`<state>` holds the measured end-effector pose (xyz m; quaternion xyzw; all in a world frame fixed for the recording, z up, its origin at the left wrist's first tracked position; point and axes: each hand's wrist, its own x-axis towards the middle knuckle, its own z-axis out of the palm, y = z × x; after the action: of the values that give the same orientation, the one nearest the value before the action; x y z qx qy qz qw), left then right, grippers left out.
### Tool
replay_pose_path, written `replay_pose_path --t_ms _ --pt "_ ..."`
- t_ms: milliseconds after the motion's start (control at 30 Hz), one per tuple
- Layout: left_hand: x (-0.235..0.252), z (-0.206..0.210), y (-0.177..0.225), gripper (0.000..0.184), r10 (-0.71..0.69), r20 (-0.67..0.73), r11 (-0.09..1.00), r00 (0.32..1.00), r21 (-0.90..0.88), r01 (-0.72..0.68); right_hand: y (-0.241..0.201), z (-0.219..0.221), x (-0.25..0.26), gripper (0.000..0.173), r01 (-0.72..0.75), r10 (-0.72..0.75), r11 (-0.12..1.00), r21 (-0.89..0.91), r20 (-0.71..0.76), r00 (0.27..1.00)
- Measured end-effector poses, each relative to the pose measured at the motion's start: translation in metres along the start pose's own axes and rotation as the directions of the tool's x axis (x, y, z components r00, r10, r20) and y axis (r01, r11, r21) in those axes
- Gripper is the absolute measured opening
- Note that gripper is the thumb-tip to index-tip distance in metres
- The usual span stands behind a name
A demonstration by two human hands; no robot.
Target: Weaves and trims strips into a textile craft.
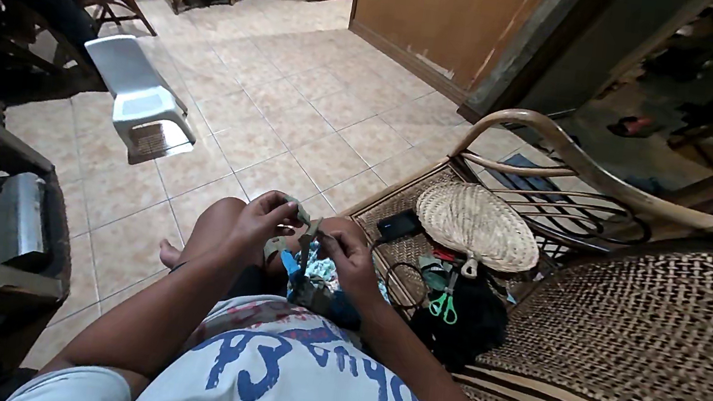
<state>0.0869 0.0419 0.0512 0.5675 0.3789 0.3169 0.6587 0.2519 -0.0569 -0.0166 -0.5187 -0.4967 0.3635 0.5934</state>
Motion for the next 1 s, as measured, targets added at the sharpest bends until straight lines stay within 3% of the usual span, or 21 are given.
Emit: replay_pose_path --t_ms 100,300,533,667,800,1000 --pt "0.001 0.001 -0.003 0.012 0.001 -0.012 1.000 1.000 -0.001 -0.001 -0.016 -0.005 0.000 0.025 -0.212 0.203 0.968 0.137 0.077 0.976" --pt "-0.001 0.005 -0.004 0.012 0.035 -0.056 0.994 0.998 -0.100 -0.041 -0.024 -0.008 -0.001 0.029 -0.356 0.307 0.883 0.304 0.198 0.931" --pt "0.014 -0.009 -0.013 0.012 0.066 -0.215 0.970 0.974 -0.215 -0.113 -0.009 -0.034 0.000 0.022 -0.334 0.292 0.939 0.084 0.317 0.902" --pt "0.029 -0.027 -0.028 0.014 -0.006 -0.375 0.963 0.927 -0.253 -0.096 0.002 -0.085 -0.001 0.019 -0.251 0.265 0.964 -0.085 0.317 0.911" --pt "0.047 -0.045 -0.052 0.022 -0.102 -0.444 0.956 0.890 -0.290 -0.035 0.011 -0.138 -0.003 0.017 -0.193 0.273 0.945 -0.263 0.315 0.909" --pt "0.060 -0.061 -0.076 0.026 -0.181 -0.498 0.957 0.848 -0.289 0.035 0.041 -0.179 -0.009 0.022 -0.338 0.402 0.898 -0.281 0.217 0.890"
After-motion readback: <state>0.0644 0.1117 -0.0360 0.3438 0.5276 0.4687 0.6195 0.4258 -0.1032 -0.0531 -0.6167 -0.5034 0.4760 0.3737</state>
